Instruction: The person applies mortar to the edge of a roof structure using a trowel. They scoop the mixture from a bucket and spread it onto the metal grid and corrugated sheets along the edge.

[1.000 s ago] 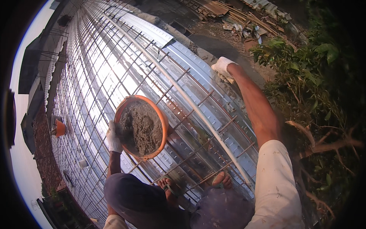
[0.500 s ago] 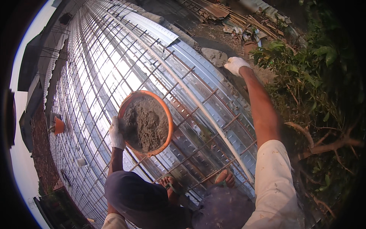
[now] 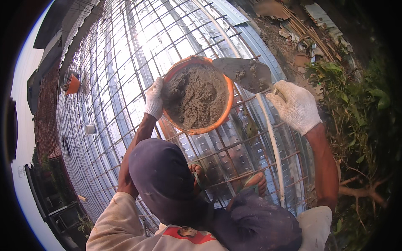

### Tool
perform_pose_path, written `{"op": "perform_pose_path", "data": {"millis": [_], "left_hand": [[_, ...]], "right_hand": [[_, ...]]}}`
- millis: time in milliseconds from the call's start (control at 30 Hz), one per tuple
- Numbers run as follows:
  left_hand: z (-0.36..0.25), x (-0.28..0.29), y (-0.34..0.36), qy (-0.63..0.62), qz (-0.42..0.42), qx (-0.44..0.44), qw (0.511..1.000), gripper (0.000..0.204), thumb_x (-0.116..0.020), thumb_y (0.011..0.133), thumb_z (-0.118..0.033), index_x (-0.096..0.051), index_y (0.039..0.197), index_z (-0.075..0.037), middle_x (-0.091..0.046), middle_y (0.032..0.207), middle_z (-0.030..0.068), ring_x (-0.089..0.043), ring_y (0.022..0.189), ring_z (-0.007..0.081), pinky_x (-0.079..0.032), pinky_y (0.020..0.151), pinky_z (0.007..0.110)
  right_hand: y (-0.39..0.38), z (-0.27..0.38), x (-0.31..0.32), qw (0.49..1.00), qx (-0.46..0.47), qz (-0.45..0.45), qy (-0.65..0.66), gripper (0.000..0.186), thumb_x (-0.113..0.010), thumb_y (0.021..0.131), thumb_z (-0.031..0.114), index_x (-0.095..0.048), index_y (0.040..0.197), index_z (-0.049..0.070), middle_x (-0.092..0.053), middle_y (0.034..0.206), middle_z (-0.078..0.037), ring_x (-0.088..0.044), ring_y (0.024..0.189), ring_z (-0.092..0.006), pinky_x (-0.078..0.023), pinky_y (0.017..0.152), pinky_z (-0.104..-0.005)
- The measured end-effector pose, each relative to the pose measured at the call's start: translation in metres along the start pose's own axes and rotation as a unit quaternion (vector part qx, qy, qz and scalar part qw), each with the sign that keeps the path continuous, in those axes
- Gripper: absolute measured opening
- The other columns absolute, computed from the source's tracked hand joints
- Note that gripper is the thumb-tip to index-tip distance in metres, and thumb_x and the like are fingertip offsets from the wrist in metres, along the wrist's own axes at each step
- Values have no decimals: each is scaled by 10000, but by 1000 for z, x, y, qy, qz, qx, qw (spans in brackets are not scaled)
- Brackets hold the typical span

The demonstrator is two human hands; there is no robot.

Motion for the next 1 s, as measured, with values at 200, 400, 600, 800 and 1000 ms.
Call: {"op": "perform_pose_path", "data": {"millis": [200,400,600,800,1000], "left_hand": [[-17,-10,-5,137,17,-86,987,598,-538,1045,-528,-692,1002,49,-615,777,96,-544,761,167,-484,730,365],[-14,-16,-15,169,4,-113,979,567,-543,1057,-501,-702,1012,42,-591,754,73,-526,728,156,-460,693,356],[-37,-32,-53,169,-10,-138,976,530,-520,1071,-463,-714,1034,29,-584,732,193,-570,691,244,-475,680,419],[-51,-57,-69,199,8,-150,968,496,-537,1053,-448,-667,923,12,-686,829,305,-690,863,508,-534,780,548],[-52,-56,-73,176,41,-148,972,504,-508,1058,-454,-673,953,10,-684,869,317,-677,896,525,-531,811,551]], "right_hand": [[5,93,-1,978,72,-8,-193,160,-721,932,245,-665,939,96,-650,836,-149,-690,780,-355,-558,696,-465],[-2,97,-25,959,-17,97,-267,256,-650,972,312,-666,951,57,-710,860,-211,-727,835,-396,-582,740,-500],[-18,144,-43,963,-45,141,-224,296,-652,963,332,-705,1007,45,-722,871,-226,-729,856,-414,-579,768,-522],[-31,157,-36,957,-160,187,-153,338,-665,947,379,-731,999,51,-725,919,-239,-709,908,-443,-564,805,-540],[-66,175,-63,967,-189,151,-76,341,-690,944,404,-728,962,65,-719,929,-226,-690,925,-453,-550,790,-525]]}}
Point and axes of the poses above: each hand's wrist, its own y-axis towards the middle knuckle, its own x-axis out of the back of the hand, z = x × y, the point moved 3 cm from there along y, towards the middle knuckle
